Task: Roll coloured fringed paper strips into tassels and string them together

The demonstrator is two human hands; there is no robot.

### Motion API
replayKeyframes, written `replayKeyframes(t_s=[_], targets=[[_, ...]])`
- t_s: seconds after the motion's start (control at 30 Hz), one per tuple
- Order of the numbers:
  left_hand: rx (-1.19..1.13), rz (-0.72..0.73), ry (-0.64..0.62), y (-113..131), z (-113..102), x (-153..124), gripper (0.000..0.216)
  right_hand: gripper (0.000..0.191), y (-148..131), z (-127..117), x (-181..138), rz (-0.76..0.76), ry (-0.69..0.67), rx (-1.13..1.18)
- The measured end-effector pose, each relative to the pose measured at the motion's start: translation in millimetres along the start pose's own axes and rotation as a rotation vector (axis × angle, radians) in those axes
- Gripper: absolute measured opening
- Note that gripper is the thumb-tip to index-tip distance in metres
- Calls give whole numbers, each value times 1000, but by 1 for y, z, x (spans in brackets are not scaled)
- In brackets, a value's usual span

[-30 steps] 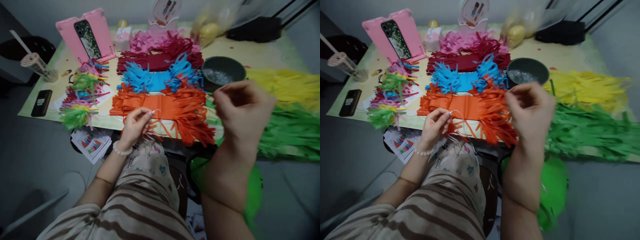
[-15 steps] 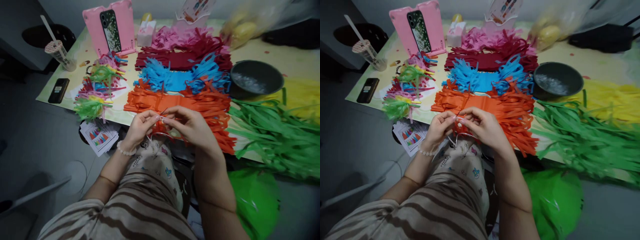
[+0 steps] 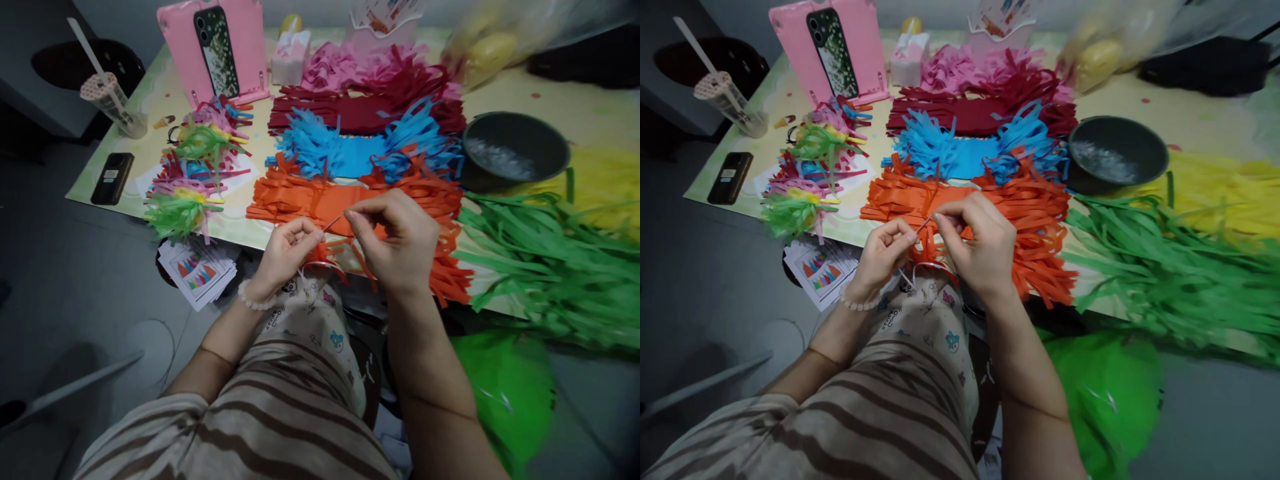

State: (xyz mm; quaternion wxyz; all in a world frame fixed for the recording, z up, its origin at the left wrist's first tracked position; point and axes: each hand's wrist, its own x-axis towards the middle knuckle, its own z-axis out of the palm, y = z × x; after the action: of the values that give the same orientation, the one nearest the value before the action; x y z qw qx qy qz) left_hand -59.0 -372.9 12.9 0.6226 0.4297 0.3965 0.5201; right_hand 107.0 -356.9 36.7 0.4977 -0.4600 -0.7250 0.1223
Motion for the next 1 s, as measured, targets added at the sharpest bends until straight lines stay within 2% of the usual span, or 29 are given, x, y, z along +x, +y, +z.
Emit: replayKeyframes(t_s=[0.13,0.33,0.47,0.63,0.8,0.9,1.0], targets=[[-81,-47,8,-2,3,0,47,18,0,-1,-3,18,20,-12],[-270,-206,-112,1,4,0,49,21,4,3,-6,58,61,28],[-312,-243,-183,3,5,0,48,18,7,6,-8,98,73,103],[-391,-220,-174,1,9,0,47,15,10,15,-16,224,31,198],[-476,-109,-48,-2,12,2,50,20,11,20,-29,377,-119,318],[-470,-116,-63,-6,10,-2,49,17,11,13,-30,321,-207,329],[-361,-85,-70,-11,5,-12,50,8,8,9,-28,231,-170,307]])
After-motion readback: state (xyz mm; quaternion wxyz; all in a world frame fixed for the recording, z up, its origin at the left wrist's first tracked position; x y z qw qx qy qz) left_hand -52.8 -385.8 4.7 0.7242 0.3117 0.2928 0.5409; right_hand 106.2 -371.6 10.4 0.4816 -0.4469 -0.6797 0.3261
